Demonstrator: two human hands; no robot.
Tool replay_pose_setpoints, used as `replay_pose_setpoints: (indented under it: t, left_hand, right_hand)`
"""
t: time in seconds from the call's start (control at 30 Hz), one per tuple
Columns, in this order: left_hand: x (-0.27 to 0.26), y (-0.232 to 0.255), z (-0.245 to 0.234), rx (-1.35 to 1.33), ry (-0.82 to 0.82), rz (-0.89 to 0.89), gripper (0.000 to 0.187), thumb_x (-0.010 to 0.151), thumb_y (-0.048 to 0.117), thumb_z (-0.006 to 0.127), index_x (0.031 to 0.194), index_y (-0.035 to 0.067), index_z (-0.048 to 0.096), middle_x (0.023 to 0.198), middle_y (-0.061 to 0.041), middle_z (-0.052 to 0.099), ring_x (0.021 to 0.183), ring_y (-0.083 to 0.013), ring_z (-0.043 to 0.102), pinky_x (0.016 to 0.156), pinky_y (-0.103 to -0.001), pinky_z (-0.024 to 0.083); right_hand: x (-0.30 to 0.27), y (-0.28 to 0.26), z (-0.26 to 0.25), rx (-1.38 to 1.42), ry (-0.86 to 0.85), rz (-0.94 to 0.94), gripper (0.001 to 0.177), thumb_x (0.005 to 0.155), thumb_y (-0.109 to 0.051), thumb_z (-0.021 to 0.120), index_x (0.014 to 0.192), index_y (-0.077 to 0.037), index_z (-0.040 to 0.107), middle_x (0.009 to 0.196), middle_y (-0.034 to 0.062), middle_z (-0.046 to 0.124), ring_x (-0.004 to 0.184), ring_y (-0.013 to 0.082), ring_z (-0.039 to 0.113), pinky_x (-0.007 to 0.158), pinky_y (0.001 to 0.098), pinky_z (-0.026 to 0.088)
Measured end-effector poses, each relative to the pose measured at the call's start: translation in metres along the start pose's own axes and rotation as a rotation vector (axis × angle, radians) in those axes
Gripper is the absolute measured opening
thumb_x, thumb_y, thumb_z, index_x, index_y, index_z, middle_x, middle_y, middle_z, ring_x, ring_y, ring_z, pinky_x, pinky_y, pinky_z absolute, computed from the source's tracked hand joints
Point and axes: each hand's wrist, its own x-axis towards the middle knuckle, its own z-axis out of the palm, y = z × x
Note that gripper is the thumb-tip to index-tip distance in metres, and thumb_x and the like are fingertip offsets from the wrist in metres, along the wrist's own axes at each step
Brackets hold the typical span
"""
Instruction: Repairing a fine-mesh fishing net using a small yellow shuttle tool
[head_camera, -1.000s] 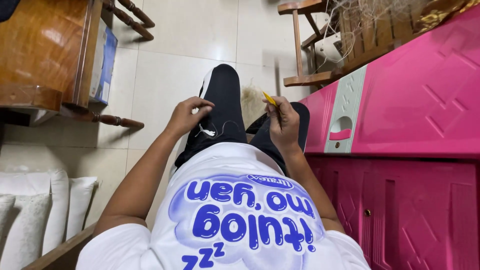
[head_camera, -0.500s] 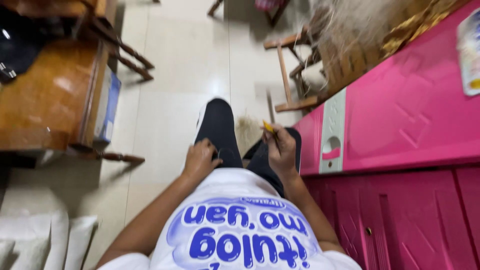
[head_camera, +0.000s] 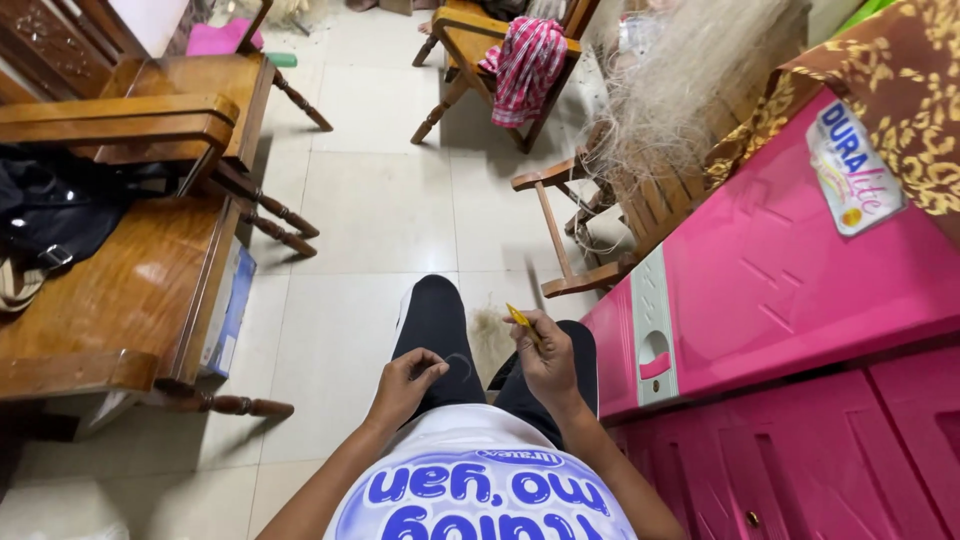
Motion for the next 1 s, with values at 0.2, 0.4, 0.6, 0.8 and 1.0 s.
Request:
replay_pose_setpoints:
  t: [0.2,0.4,0.6,0.8,1.0]
  left_hand:
    - [0.0,0.066,-0.002,-0.22,-0.033,0.125,0.008,0.091,0.014,0.079,0.093,0.006,0.079,0.072,-0.007,0.073,0.072,-0.0109,0.067,0.068,-0.028,0.057]
    - [-0.002,0.118,0.001,-0.187,-0.068,0.435,0.002,0.088,0.005,0.078,0.089,0.003,0.079,0.073,-0.01,0.074,0.075,-0.0193,0.076,0.073,-0.031,0.062]
    - [-0.007,0.129,0.003,-0.102,-0.108,0.588,0.009,0.09,0.013,0.076,0.095,0.007,0.074,0.092,-0.007,0.075,0.085,-0.0169,0.075,0.075,-0.026,0.062]
    - [-0.006,0.129,0.003,-0.047,-0.079,0.611,0.006,0.09,0.009,0.077,0.094,0.006,0.074,0.085,-0.006,0.072,0.076,-0.0144,0.069,0.066,-0.025,0.057]
    - [-0.002,0.115,0.0,0.099,-0.077,0.682,0.041,0.088,0.019,0.081,0.124,0.007,0.065,0.101,-0.01,0.072,0.092,-0.0185,0.074,0.082,-0.028,0.062]
  right_hand:
    - [0.002,-0.004,-0.002,-0.003,-0.106,-0.003,0.062,0.072,-0.043,0.094,0.119,-0.009,0.075,0.108,0.0078,0.071,0.079,0.0138,0.061,0.058,0.0235,0.042]
    - [0.001,-0.027,0.002,0.093,-0.15,-0.027,0.027,0.082,-0.012,0.087,0.106,-0.002,0.079,0.089,0.009,0.076,0.072,0.0165,0.065,0.067,0.0281,0.051]
    - [-0.007,-0.017,-0.007,0.124,-0.169,-0.105,0.025,0.089,-0.015,0.08,0.11,-0.002,0.076,0.096,0.0134,0.077,0.085,0.0182,0.076,0.072,0.0234,0.062]
    - [-0.006,-0.018,-0.008,0.121,-0.151,-0.177,0.014,0.088,-0.001,0.079,0.101,-0.003,0.078,0.091,0.0108,0.078,0.082,0.0195,0.076,0.075,0.0279,0.062]
    - [-0.001,-0.029,-0.017,0.072,-0.124,-0.191,0.009,0.09,0.001,0.075,0.097,-0.004,0.077,0.089,0.0095,0.078,0.082,0.0193,0.075,0.075,0.0286,0.061]
